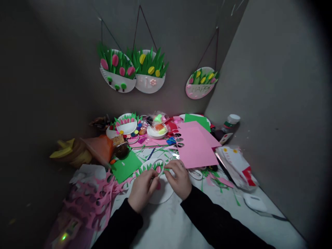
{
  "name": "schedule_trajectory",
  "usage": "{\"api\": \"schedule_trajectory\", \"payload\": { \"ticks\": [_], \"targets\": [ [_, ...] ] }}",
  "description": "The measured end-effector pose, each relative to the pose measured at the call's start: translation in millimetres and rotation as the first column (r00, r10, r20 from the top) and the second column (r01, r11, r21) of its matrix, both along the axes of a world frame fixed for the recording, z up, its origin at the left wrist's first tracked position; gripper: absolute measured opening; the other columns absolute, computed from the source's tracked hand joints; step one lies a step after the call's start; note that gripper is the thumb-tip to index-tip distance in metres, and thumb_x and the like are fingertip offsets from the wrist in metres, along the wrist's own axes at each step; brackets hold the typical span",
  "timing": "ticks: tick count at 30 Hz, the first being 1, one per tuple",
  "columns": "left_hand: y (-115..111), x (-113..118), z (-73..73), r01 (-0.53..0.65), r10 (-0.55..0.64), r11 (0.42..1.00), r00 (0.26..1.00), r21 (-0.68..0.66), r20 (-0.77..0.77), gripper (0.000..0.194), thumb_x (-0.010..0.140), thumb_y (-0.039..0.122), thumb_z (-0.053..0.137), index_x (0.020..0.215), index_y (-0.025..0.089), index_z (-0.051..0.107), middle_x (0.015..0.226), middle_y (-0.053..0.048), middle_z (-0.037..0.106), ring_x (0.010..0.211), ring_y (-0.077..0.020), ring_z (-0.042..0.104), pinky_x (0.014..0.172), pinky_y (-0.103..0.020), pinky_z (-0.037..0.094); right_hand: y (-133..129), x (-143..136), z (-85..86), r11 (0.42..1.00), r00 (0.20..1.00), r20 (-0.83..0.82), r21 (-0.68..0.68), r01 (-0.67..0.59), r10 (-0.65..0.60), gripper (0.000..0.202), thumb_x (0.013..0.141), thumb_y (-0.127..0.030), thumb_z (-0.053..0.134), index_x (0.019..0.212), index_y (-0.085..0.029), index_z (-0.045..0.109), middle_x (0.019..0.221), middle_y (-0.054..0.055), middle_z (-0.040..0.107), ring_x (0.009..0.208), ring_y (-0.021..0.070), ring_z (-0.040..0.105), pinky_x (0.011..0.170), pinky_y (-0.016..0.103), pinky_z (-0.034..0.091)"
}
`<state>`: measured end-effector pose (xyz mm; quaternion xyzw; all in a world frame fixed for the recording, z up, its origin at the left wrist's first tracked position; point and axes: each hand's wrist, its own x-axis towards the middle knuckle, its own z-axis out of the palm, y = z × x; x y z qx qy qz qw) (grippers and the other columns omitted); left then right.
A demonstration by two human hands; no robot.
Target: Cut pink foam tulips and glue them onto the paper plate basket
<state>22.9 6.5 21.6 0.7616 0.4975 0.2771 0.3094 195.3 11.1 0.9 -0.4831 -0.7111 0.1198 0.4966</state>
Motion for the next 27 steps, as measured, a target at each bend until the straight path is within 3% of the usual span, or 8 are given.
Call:
{"api": "schedule_trajectory", "payload": {
  "ticks": [5, 11, 17, 24, 27],
  "targets": [
    [-0.6, -3.7, -1.3, 0.006, -0.005, 1.0, 0.998, 0.011, -0.056, 0.019, 0.088, 0.03, 0.045, 0.077, 0.02, 0.057, 0.074, -0.004, 0.06, 0.073, -0.0192, 0.054, 0.067, -0.027, 0.035, 1.4, -2.7, -1.2, 1.0, 0.998, -0.06, 0.015, -0.011, 0.011, 0.009, 0.08, -0.012, 0.056, 0.076, -0.021, 0.055, 0.079, 0.004, 0.056, 0.082, 0.0201, 0.054, 0.075, 0.035, 0.045],
    [-4.2, -2.9, 3.1, 0.004, -0.004, 1.0, 0.994, -0.006, -0.105, 0.02, 0.089, 0.03, 0.043, 0.079, 0.018, 0.057, 0.072, -0.003, 0.061, 0.068, -0.0175, 0.054, 0.064, -0.027, 0.037, 2.3, 0.7, -5.6, 0.997, 1.0, 0.001, 0.077, -0.027, 0.027, 0.017, 0.083, -0.012, 0.056, 0.094, -0.022, 0.063, 0.085, 0.005, 0.057, 0.084, 0.0203, 0.053, 0.074, 0.035, 0.046],
    [-4.5, 1.5, -4.6, -0.014, 0.043, 0.986, 0.985, -0.168, 0.169, 0.024, 0.088, 0.032, 0.046, 0.096, 0.016, 0.062, 0.069, -0.002, 0.065, 0.058, -0.0142, 0.058, 0.056, -0.023, 0.041, -0.7, -1.6, -9.6, 0.989, 0.998, 0.047, 0.138, -0.052, 0.045, 0.014, 0.083, -0.007, 0.054, 0.083, -0.02, 0.06, 0.083, 0.005, 0.055, 0.083, 0.0203, 0.051, 0.073, 0.036, 0.045],
    [-2.9, 1.6, -8.0, -0.171, 0.168, 0.985, 0.975, 0.004, 0.144, 0.022, 0.084, 0.028, 0.052, 0.078, 0.017, 0.071, 0.075, -0.004, 0.07, 0.072, -0.0167, 0.062, 0.067, -0.025, 0.045, -8.8, -7.2, -3.8, 0.974, 0.992, 0.047, 0.189, -0.126, 0.119, 0.017, 0.083, -0.004, 0.049, 0.081, -0.02, 0.055, 0.08, 0.005, 0.055, 0.081, 0.0202, 0.05, 0.074, 0.037, 0.045],
    [7.8, -22.8, -4.7, -0.394, 0.378, 0.917, 0.909, 0.064, 0.176, 0.025, 0.083, 0.031, 0.052, 0.08, 0.015, 0.071, 0.08, -0.005, 0.072, 0.075, -0.0182, 0.064, 0.07, -0.026, 0.047, -7.9, -3.8, -1.0, 0.979, 0.995, -0.044, 0.188, -0.077, 0.087, 0.018, 0.084, -0.005, 0.046, 0.079, -0.02, 0.054, 0.08, 0.005, 0.054, 0.08, 0.0198, 0.051, 0.072, 0.036, 0.045]
  ]
}}
